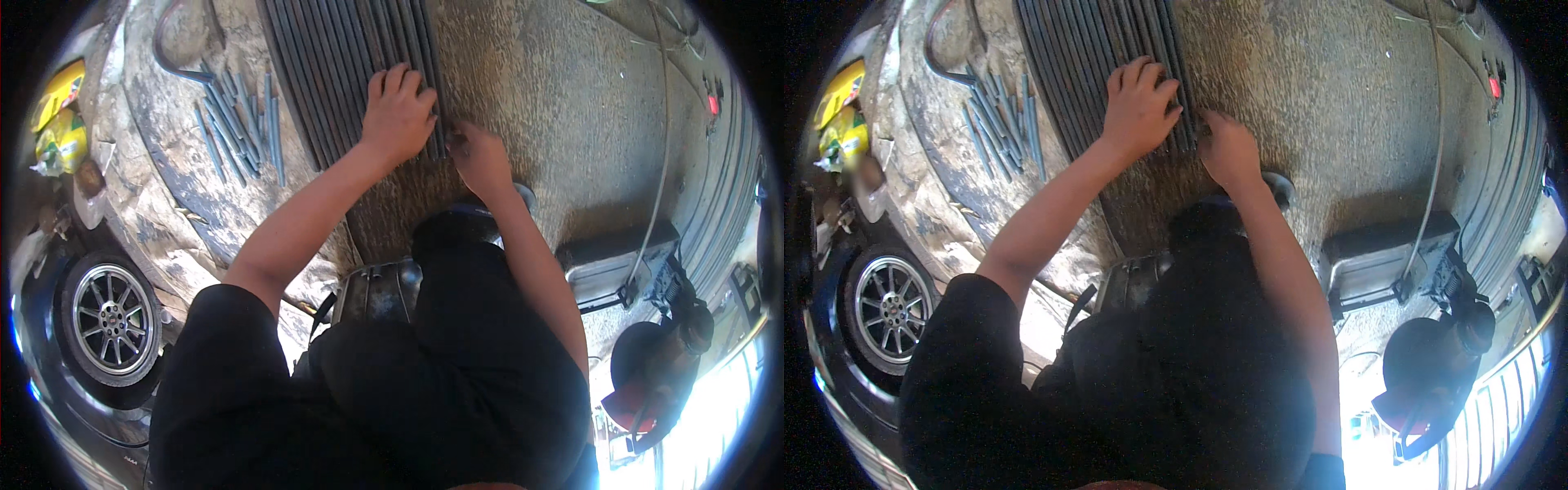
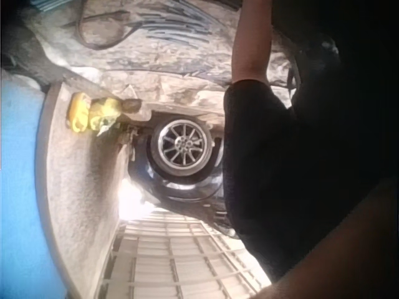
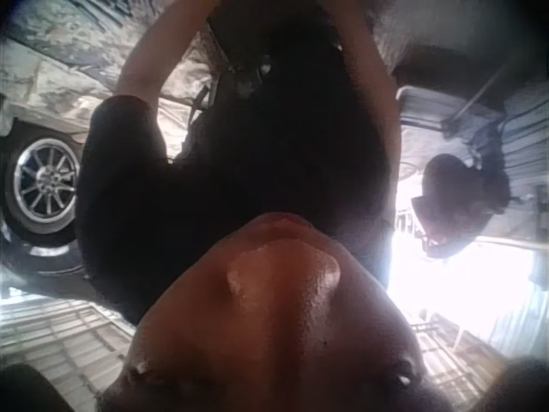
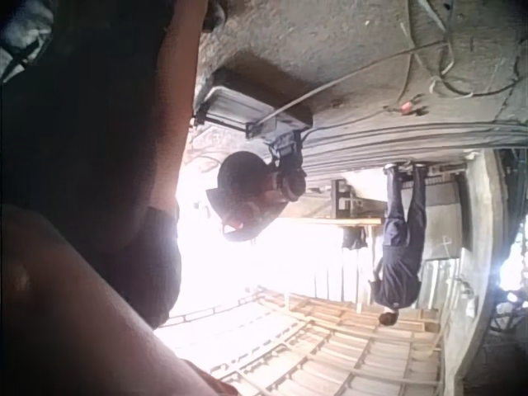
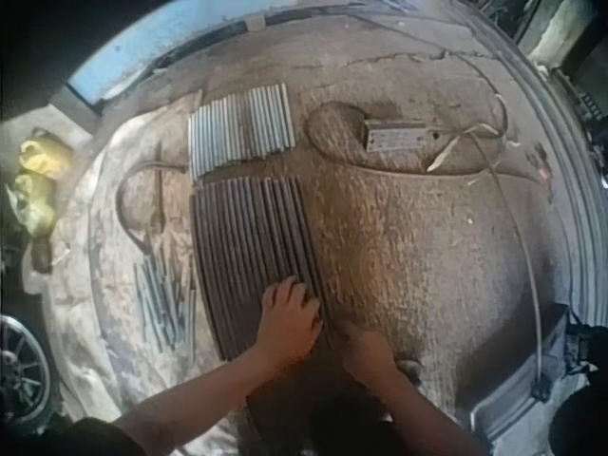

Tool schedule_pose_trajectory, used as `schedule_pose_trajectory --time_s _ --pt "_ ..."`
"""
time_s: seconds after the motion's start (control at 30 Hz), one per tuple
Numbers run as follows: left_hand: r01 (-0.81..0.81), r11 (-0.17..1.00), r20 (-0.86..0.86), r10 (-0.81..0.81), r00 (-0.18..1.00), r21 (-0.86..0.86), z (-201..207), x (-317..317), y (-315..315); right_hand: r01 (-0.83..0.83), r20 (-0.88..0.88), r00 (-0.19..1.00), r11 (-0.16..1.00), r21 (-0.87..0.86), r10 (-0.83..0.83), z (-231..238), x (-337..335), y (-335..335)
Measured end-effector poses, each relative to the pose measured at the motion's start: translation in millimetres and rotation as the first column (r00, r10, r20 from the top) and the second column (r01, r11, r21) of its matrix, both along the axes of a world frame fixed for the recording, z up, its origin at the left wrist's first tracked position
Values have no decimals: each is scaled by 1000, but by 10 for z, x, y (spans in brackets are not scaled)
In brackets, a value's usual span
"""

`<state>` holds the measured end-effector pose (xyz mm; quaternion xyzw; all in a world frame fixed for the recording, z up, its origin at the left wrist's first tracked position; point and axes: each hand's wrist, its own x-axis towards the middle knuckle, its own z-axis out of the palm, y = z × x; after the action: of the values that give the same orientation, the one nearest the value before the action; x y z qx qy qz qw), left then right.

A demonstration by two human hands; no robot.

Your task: Cutting metal rods to specific lengths using a chop saw and organizing the cut pieces.

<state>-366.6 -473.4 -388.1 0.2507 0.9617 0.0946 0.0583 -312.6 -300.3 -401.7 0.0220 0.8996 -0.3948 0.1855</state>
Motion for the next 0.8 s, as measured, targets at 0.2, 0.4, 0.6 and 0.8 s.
schedule_pose_trajectory --time_s 0.2,0.4,0.6,0.8 --pt "9 998 60 -12 998 60 21 -174 102 89 -25 996 996 28 -89 69 -17 377" --pt "30 996 30 -27 999 -86 64 -240 110 352 -106 936 902 250 -336 72 -16 1546" --pt "-7 995 42 11 999 -96 12 -186 130 508 -438 833 780 366 -337 194 -39 2473" --pt "-58 998 83 58 995 5 62 -237 124 402 -87 915 905 141 -393 341 21 1969"
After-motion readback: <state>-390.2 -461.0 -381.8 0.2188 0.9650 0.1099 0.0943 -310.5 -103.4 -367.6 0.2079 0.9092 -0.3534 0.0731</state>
